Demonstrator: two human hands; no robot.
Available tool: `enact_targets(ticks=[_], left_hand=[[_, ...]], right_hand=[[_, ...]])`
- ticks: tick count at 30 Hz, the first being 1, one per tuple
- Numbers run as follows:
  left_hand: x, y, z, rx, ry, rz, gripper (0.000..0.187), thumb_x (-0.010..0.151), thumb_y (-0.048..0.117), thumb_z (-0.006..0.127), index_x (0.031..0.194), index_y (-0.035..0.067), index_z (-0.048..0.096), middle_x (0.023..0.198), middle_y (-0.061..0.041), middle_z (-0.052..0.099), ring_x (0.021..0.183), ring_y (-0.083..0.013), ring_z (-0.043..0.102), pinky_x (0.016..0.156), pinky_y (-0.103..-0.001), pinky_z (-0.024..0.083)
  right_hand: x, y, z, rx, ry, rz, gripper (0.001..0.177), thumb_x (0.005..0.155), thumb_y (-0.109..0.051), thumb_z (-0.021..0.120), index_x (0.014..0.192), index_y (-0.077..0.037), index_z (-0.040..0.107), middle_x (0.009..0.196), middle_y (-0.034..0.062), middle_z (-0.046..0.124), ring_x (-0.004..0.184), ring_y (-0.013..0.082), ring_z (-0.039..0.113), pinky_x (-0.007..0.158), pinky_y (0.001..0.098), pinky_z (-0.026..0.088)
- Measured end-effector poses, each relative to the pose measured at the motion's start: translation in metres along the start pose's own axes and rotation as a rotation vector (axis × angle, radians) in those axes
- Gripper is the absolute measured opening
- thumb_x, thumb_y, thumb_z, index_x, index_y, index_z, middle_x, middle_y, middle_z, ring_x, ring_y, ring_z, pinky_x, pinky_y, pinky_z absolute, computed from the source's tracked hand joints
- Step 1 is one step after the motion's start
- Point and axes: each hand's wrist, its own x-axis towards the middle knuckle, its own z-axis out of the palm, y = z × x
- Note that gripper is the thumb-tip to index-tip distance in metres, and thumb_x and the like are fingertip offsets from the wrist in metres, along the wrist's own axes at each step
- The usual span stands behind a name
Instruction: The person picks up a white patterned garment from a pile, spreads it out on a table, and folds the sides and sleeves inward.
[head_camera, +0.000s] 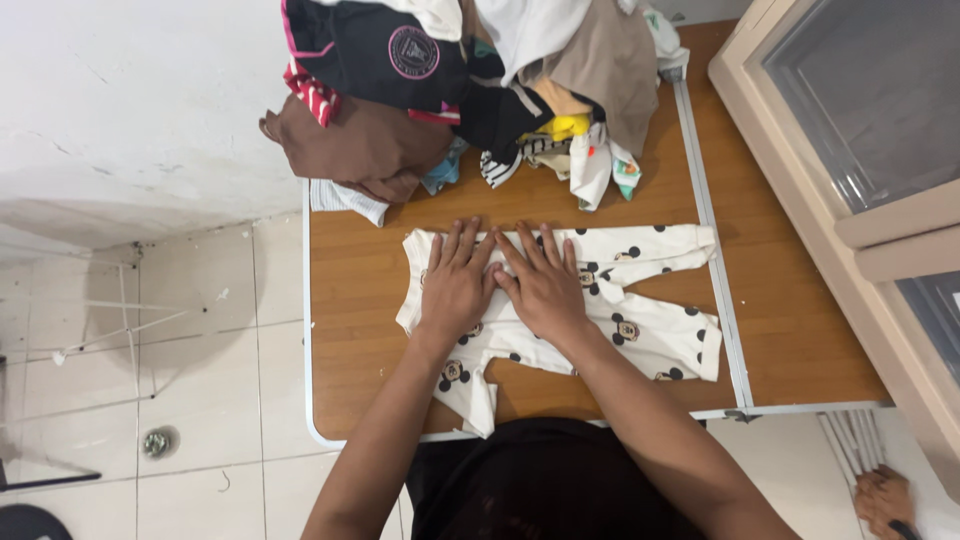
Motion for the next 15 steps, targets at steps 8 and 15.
enact_targets(ticks=[8,15], left_hand=[[-0.001,-0.003,-0.019,0.003,0.047,-0.045,0.054,0.101,0.043,0.058,0.149,0.019,0.056,0.157,-0.019,0.047,0.148,-0.0382,0.038,0.120,-0.054,0.028],[-0.004,-0.006,-0.021,0.030,0.053,-0.081,0.054,0.100,0.044,0.058,0.148,0.019,0.056,0.157,-0.019,0.046,0.148,-0.0393,0.038,0.120,-0.053,0.027]], right_hand=[[-0.017,0.013,-0.009,-0.090,-0.064,0.054,0.064,0.099,-0.059,0.046,0.155,-0.029,0.040,0.166,0.0092,0.025,0.153,0.0368,0.019,0.119,0.0622,0.015],[-0.021,0.025,-0.013,-0.109,-0.087,0.056,0.065,0.098,-0.059,0.047,0.156,-0.029,0.039,0.167,0.0083,0.021,0.153,0.0368,0.017,0.120,0.0617,0.014]])
